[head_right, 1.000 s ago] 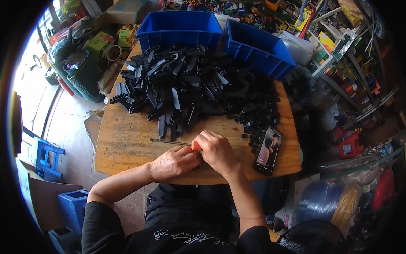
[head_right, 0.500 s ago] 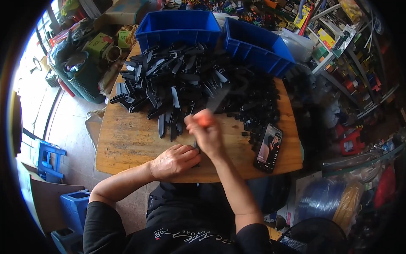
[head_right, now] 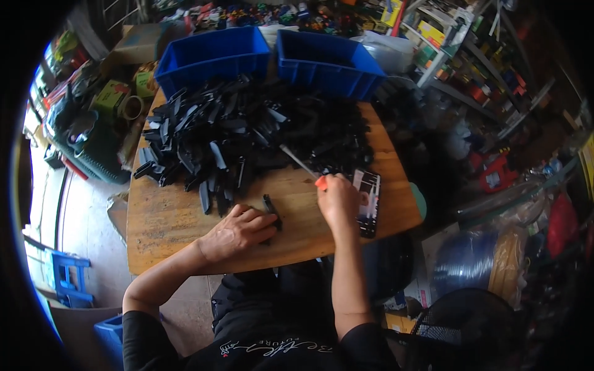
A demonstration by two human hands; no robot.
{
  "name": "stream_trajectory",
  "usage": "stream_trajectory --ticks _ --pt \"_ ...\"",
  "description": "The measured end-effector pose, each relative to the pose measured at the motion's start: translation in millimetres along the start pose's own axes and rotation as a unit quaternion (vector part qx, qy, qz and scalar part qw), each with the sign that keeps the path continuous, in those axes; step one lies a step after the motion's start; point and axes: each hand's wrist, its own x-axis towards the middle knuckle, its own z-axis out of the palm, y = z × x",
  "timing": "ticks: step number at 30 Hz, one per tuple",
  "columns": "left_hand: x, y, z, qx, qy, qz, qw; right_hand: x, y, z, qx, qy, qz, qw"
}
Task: Cleaning or deburring small black plastic components using a screwdriver as a scraping tool.
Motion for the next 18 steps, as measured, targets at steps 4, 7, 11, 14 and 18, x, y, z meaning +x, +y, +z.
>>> stream_trajectory --ticks 4,7,11,14,18 --pt "0.2 -0.3 10.3 -0.002 0.030 -0.012 0.999 -3.8 -1.1 16.7 -0.006 0.017 0.022 1.000" --pt "-4.1 -1.0 15.3 0.018 0.049 -0.001 0.999 -4.0 2.0 9.6 0.048 -0.012 0.013 0.999" --pt "-7.2 -3.9 13.7 -0.017 0.084 0.007 0.996 -6.2 -3.8 9.7 0.078 -0.038 0.002 0.996" --pt "-2.2 -2.2 8.9 -0.013 0.078 -0.012 0.997 -7.5 -9.2 10.2 0.061 -0.033 0.002 0.998" --pt "8.5 -0.5 15.0 0.001 0.047 0.001 0.999 -8.8 -12.7 11.9 0.074 -0.032 -0.026 0.996"
